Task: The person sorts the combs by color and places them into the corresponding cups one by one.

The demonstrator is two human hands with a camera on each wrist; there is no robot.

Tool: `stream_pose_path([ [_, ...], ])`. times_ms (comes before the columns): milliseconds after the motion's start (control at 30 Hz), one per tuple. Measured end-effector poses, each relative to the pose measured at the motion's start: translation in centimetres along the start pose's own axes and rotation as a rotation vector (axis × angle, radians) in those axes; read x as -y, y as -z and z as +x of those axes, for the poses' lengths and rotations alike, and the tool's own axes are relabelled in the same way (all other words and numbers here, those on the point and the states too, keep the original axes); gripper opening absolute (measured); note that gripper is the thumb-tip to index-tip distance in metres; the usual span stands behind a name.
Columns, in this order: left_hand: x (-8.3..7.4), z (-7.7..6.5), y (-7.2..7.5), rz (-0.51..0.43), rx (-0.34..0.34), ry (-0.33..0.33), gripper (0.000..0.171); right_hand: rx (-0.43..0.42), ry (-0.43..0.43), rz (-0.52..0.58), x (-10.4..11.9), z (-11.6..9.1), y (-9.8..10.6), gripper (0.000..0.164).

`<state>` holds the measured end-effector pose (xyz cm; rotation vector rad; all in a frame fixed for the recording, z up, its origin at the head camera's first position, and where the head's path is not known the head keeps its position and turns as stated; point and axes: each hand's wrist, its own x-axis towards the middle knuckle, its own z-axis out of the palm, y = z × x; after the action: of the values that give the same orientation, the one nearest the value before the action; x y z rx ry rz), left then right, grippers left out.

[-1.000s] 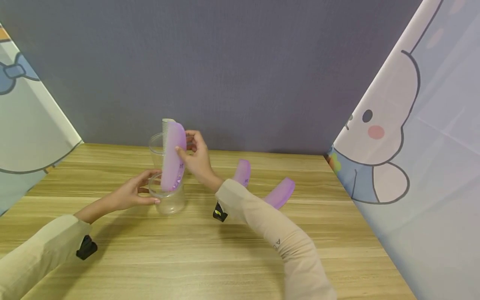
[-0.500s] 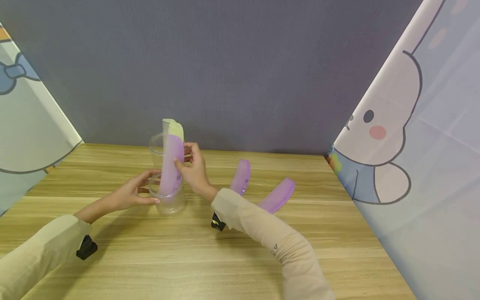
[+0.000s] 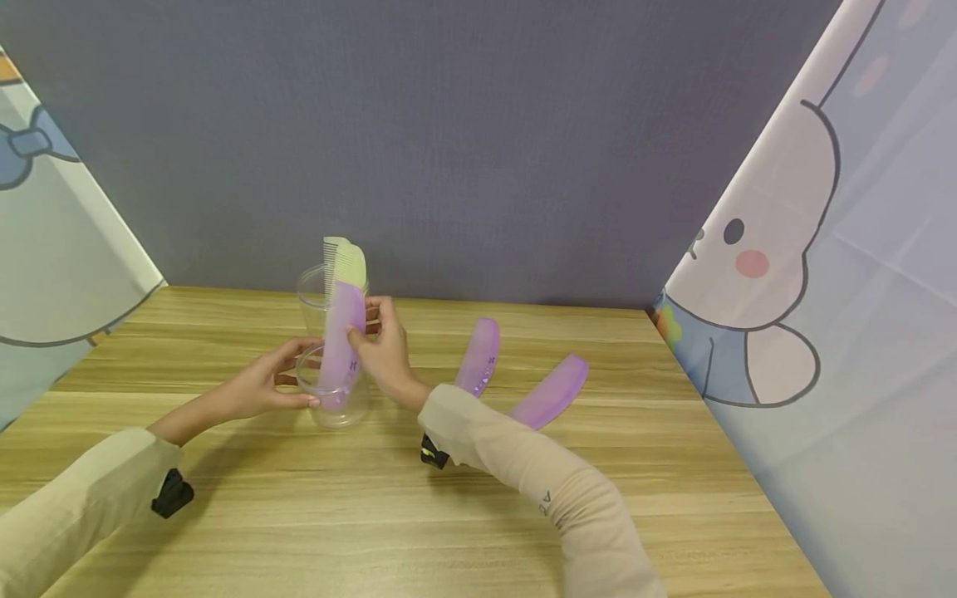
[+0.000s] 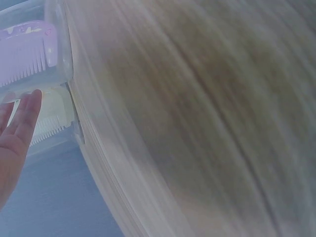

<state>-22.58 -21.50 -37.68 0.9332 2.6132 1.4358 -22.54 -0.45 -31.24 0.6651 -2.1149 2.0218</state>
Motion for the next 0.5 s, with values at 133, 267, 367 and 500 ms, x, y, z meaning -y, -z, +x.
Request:
stream_pose_path([
  [133, -0.03, 0.04, -0.02, 0.004, -0.006, 0.007, 0.076, -0.004, -0.006, -0.01, -0.09, -0.06, -0.02, 0.029],
  [267, -0.02, 0.07, -0.07, 0.02, -0.011, 0.006, 0.076, -0.008, -0.011, -0.03, -0.13, -0.06, -0.01, 0.03],
  [367, -0.01, 0.09, -0.09, 0.024, -0.012, 0.005, 0.076, -0.015, -0.012, -0.04, -0.16, -0.04, -0.02, 0.03],
  [500, -0.01, 0.05, -0.04, 0.018, -0.005, 0.005, 0.076, -0.024, -0.008, -0.041, -0.31, 0.07, -0.04, 0.031],
])
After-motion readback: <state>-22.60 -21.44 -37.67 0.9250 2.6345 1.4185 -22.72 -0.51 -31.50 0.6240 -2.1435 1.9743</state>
